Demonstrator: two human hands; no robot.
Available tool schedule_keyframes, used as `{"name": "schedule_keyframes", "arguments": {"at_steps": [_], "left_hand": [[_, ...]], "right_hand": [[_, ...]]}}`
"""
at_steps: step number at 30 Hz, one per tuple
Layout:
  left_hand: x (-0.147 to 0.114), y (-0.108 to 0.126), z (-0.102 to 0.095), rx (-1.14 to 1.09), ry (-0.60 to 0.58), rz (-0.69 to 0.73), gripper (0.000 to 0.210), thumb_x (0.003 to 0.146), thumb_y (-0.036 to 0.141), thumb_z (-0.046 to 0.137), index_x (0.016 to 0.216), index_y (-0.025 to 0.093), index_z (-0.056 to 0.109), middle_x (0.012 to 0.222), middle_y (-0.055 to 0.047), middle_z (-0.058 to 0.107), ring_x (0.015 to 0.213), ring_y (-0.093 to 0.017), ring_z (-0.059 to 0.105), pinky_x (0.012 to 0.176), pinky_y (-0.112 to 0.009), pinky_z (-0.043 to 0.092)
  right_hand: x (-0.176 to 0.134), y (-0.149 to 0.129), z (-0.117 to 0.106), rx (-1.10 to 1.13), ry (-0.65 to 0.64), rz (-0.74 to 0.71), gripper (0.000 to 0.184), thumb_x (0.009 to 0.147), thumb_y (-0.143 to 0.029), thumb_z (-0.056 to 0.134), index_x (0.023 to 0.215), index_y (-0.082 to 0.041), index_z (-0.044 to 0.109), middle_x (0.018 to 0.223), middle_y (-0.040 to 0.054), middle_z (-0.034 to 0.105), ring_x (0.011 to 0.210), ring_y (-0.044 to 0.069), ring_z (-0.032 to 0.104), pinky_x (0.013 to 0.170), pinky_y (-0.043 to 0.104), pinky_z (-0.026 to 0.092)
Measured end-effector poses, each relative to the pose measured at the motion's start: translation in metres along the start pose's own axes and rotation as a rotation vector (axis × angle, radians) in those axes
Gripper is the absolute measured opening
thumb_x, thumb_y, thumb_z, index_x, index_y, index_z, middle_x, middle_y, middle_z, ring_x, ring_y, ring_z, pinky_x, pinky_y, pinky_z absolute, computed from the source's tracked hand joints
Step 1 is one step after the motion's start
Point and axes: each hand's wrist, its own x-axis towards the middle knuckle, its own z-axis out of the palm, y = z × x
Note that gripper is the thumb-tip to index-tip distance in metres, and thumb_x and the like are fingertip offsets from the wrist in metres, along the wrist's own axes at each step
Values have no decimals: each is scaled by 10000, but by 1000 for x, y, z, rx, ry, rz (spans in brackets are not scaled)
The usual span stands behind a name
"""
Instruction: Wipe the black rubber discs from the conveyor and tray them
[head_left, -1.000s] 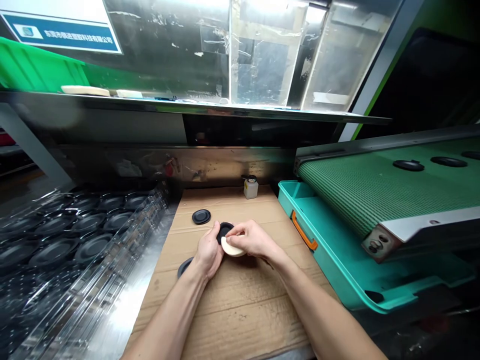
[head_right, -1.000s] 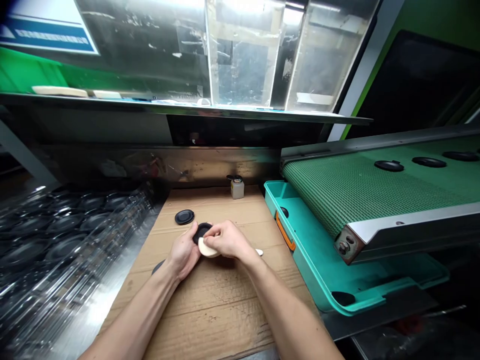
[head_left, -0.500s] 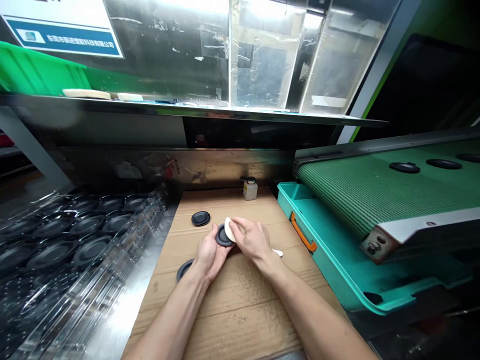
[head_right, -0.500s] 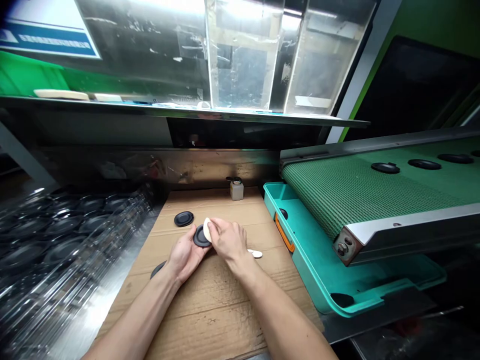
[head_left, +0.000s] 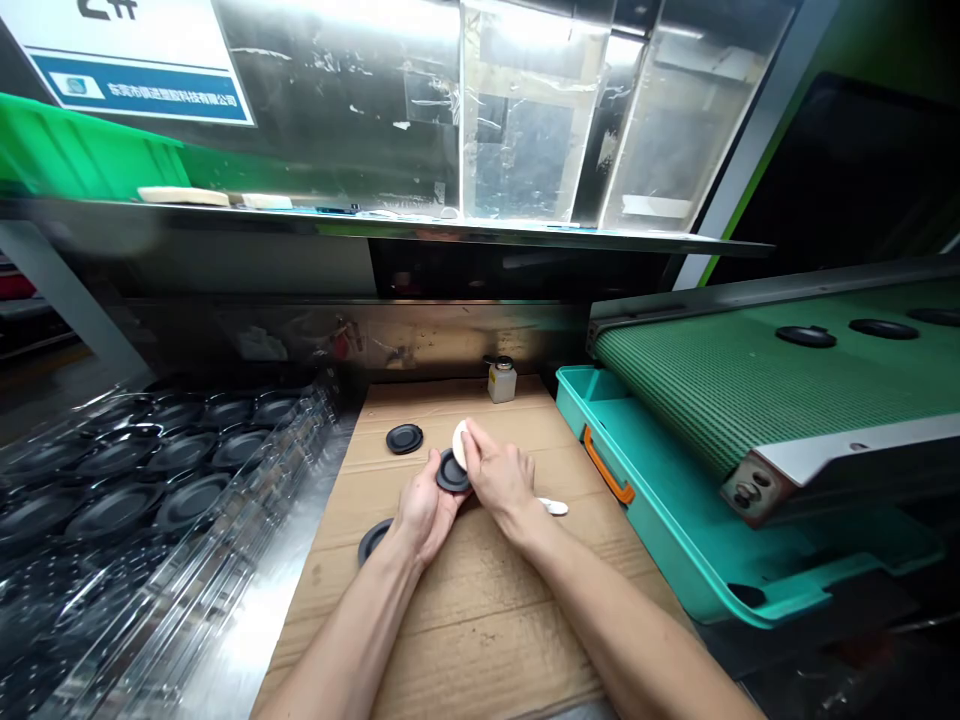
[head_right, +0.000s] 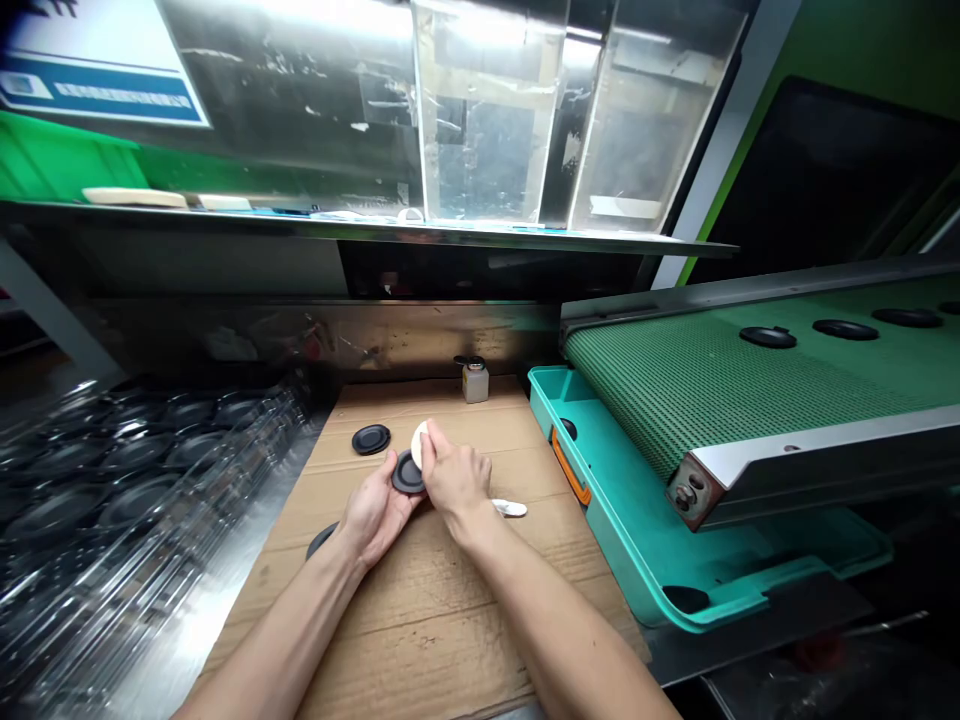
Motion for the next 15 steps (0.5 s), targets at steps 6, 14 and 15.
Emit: {"name": "schedule_keyframes", "arguments": {"at_steps": [6, 14, 15], "left_hand": [[0, -4, 2, -36, -12, -11, 426, 983, 352, 354, 1139, 77, 638, 1224, -179, 640, 1161, -246, 596, 1000, -376, 495], [-4, -1, 5, -64, 15, 10, 405, 983, 337, 354, 1126, 78, 631, 1222, -189, 638, 1160, -255, 598, 973, -396, 517], [-4, 0, 4, -56, 13, 12, 387, 982, 324, 361, 1111, 77, 630, 1222, -194, 637, 1155, -264, 601, 954, -406, 529]], "right_hand": [[-5, -5, 6, -14, 12, -22, 464, 986, -502, 309, 1426, -388, 405, 844, 67, 730, 744, 232, 684, 680, 312, 472], [11, 5, 3, 39, 18, 81, 467, 974, -553, 284, 1377, -411, 473, 835, 75, 725, 748, 264, 679, 680, 359, 470], [17, 13, 1, 69, 34, 128, 463, 975, -557, 277, 1363, -418, 488, 857, 72, 728, 772, 262, 680, 690, 355, 469]]}}
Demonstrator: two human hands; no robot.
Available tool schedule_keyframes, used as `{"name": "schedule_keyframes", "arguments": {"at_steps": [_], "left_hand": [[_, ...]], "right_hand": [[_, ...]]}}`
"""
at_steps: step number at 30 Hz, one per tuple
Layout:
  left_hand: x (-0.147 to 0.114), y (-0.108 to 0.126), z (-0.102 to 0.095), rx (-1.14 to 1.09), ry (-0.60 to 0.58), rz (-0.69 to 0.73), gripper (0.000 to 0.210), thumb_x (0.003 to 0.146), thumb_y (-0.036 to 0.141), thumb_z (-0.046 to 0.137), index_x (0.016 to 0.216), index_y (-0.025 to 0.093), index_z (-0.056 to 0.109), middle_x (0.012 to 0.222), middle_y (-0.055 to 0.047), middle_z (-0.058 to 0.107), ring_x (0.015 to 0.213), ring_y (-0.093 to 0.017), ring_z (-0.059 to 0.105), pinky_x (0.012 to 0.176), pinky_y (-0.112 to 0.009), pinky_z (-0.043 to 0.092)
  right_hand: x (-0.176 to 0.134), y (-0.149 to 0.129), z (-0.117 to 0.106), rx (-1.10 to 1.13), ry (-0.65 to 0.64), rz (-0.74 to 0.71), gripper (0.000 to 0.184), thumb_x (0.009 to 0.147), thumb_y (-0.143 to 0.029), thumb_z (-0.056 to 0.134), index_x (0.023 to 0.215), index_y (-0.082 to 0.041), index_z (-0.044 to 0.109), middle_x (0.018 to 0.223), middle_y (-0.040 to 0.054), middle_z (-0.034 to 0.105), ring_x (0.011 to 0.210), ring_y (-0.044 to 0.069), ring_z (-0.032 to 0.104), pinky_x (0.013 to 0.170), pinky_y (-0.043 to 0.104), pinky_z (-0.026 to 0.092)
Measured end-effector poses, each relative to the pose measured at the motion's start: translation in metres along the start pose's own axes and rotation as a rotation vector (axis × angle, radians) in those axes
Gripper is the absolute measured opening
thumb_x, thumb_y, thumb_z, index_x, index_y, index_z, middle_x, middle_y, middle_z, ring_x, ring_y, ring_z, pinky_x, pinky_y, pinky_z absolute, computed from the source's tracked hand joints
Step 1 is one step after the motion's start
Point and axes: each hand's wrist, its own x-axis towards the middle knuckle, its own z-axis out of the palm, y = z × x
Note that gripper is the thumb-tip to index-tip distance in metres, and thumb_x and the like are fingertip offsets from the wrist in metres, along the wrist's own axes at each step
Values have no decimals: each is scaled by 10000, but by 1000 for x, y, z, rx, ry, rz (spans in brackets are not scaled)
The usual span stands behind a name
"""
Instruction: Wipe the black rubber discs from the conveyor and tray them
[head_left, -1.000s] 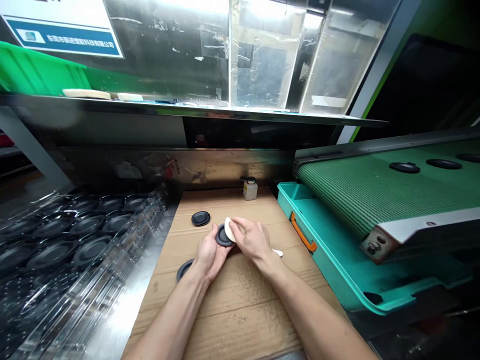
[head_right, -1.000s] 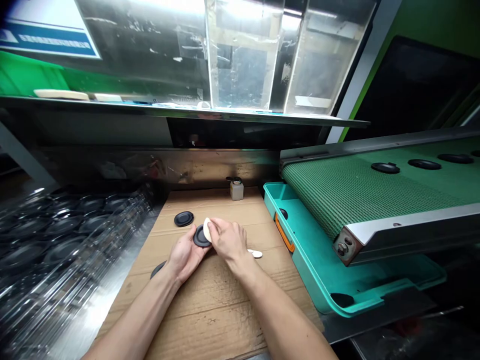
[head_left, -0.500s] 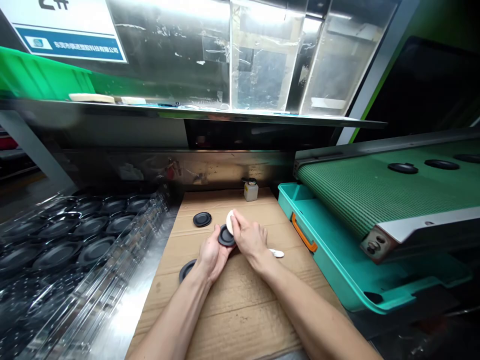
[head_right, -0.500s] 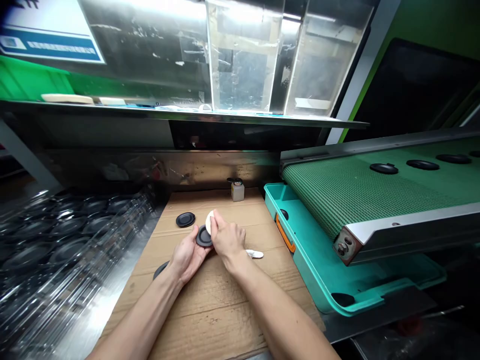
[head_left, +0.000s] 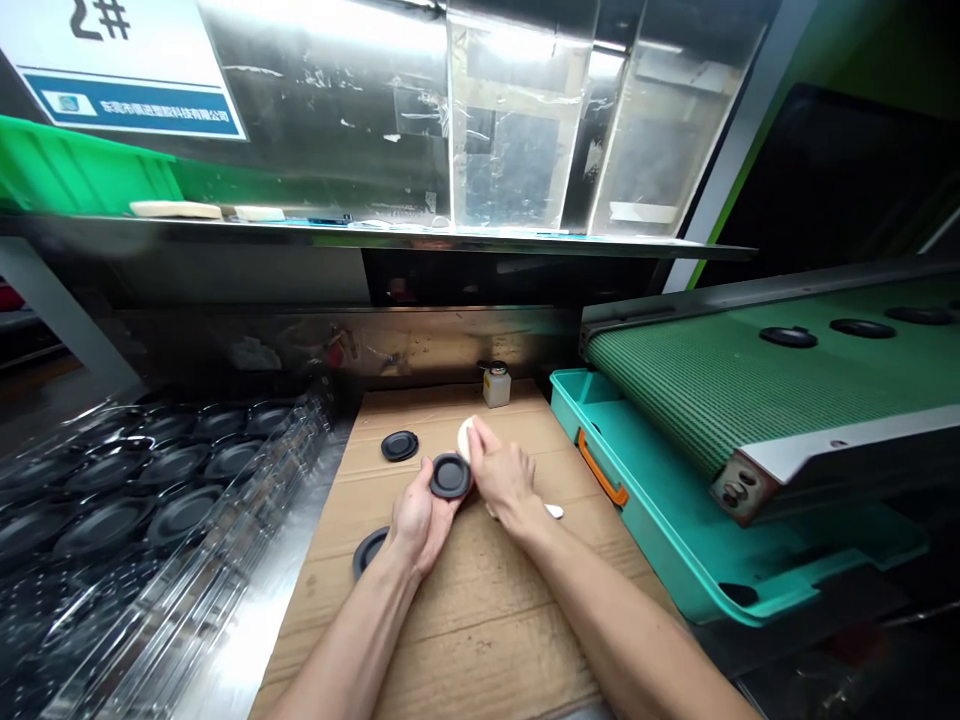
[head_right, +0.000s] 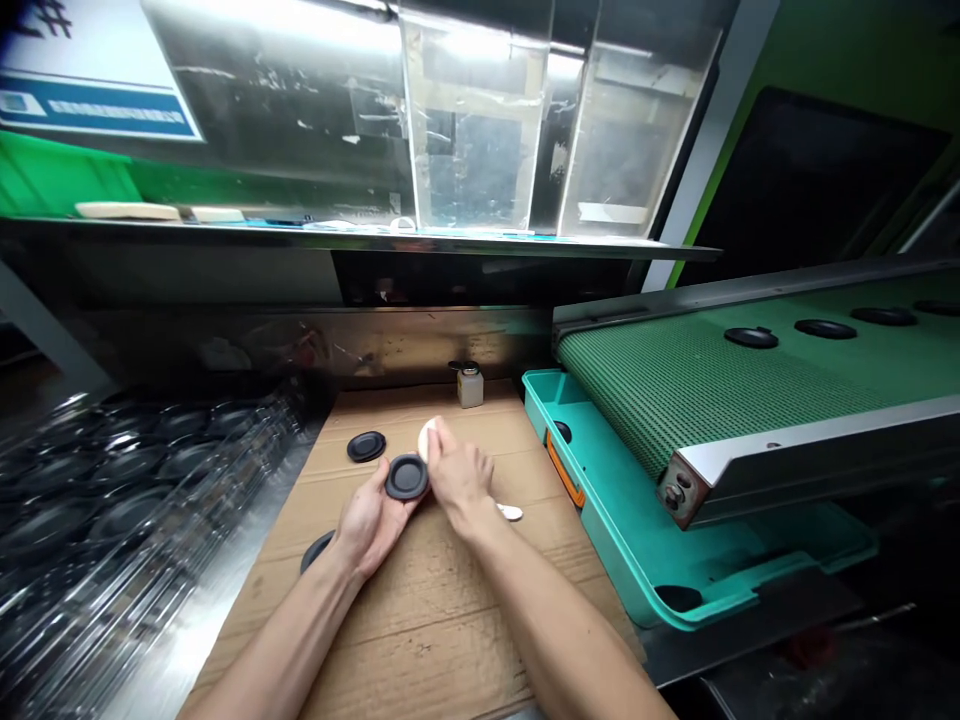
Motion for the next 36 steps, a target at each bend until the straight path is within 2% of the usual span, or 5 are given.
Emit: {"name": "schedule_keyframes", "arguments": {"at_steps": [6, 21, 28, 31, 36], "left_hand": [[-2, 15, -3, -41, -88, -81, 377, 970, 321, 380, 1117, 54, 602, 1309, -227, 569, 1167, -333, 585, 894, -463, 554], [0, 36, -13, -239, -76, -134, 398, 920, 226, 393, 1240, 12, 494, 1288, -270, 556, 1168, -372, 571, 884, -457, 543], [1, 21, -9, -116, -43, -21, 290, 924, 250, 441, 1093, 83, 607, 1135, -197, 656, 1028, -276, 652, 836, -388, 554], [-1, 10, -3, -97, -108, 7, 312, 943, 274, 434, 1082, 83, 638, 1134, -168, 669, 1079, -246, 627, 946, -367, 511], [-3, 5, 1, -98, -112, 37, 321, 953, 260, 422, 1110, 93, 647, 1162, -142, 669, 1131, -228, 602, 1038, -363, 449]], "right_hand": [[17, 35, -4, 207, 141, 52, 457, 976, -555, 273, 1325, -406, 528, 1022, 36, 717, 932, 231, 662, 772, 312, 461], [23, 57, 11, 177, 6, 89, 524, 943, -571, 323, 1166, -242, 663, 967, 127, 701, 907, 290, 653, 802, 403, 475], [2, 27, 4, 635, 35, -248, 449, 942, -495, 430, 1300, -252, 550, 1110, 56, 687, 955, 193, 654, 817, 286, 508], [-12, 7, 3, 490, -11, -387, 484, 933, -462, 477, 1373, -261, 484, 1087, 65, 698, 908, 206, 674, 791, 281, 512], [-13, -2, 4, 211, 50, -331, 485, 968, -430, 415, 1414, -240, 435, 1044, 94, 714, 875, 230, 687, 768, 289, 501]]}}
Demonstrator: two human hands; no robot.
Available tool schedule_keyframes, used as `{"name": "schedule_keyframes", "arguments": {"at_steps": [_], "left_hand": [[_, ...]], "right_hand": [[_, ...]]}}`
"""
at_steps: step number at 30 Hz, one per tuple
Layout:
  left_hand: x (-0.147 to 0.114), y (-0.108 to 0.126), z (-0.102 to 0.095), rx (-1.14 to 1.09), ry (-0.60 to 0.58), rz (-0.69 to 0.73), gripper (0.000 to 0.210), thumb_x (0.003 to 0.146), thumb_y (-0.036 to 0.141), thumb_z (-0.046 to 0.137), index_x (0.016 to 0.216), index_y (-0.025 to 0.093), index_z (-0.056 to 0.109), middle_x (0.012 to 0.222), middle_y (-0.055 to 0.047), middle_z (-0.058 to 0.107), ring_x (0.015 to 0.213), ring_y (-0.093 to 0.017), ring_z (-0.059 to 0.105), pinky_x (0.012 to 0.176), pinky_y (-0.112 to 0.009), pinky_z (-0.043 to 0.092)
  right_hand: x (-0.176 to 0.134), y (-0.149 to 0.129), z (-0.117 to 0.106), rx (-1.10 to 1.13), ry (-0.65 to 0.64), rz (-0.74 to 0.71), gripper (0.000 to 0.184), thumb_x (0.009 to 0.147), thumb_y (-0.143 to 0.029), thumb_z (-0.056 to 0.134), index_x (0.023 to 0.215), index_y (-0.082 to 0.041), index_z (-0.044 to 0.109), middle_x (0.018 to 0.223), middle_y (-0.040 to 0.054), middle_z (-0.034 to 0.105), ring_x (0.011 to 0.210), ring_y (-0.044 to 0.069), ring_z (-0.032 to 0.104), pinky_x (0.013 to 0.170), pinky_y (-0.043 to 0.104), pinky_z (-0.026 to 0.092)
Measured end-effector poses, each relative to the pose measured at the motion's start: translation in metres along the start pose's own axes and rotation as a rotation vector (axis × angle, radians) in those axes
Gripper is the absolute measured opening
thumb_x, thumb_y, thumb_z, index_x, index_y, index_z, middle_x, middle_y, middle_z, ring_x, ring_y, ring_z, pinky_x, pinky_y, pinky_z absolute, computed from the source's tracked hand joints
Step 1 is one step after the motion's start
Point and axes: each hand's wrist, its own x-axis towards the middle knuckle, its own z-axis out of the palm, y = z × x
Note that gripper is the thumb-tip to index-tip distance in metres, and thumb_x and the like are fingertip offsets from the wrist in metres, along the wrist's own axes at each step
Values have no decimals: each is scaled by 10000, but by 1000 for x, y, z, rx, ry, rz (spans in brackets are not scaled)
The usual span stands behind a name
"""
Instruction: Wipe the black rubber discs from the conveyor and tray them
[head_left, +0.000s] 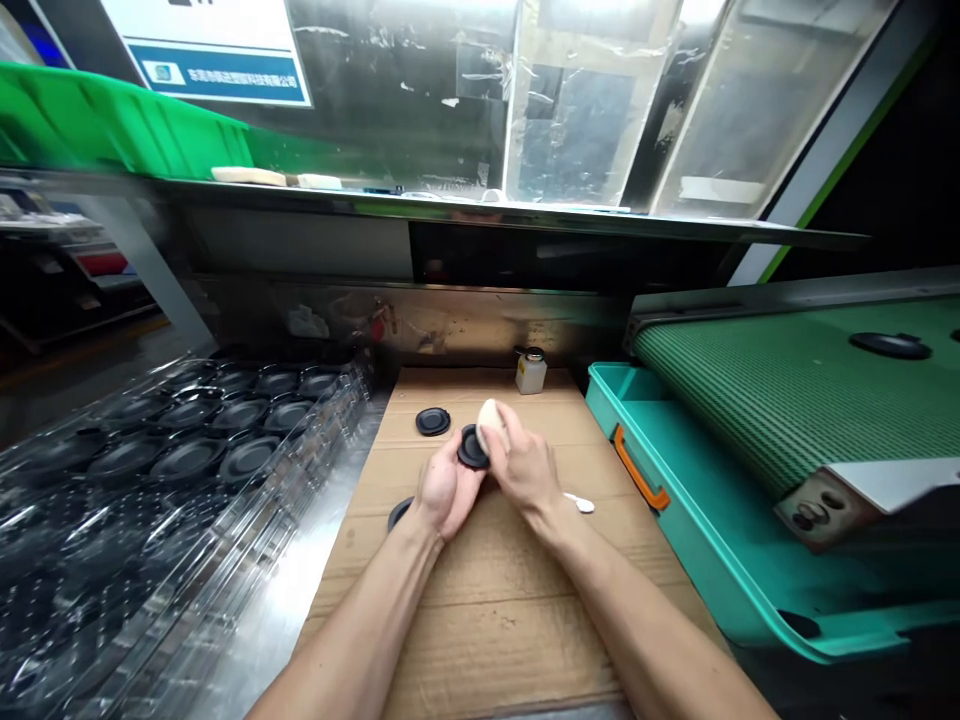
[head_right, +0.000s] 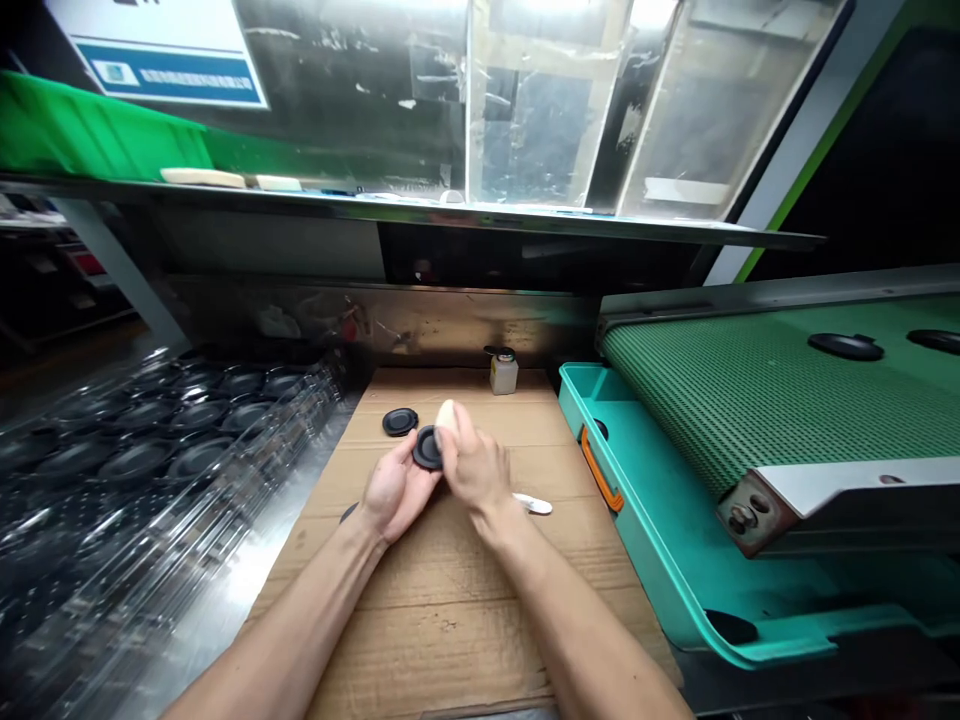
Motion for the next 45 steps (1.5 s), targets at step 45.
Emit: {"name": "schedule_keyframes", "arguments": {"at_steps": [45], "left_hand": [[-2, 11, 0, 148, 71, -18, 315, 920, 317, 491, 1114, 116, 637, 1122, -159, 678, 1033, -270, 649, 941, -427, 517]], "right_hand": [[3, 18, -9, 868, -489, 133, 250, 747, -300, 644, 902, -137, 754, 821, 42, 704, 700, 141, 601, 626, 224, 440]]}}
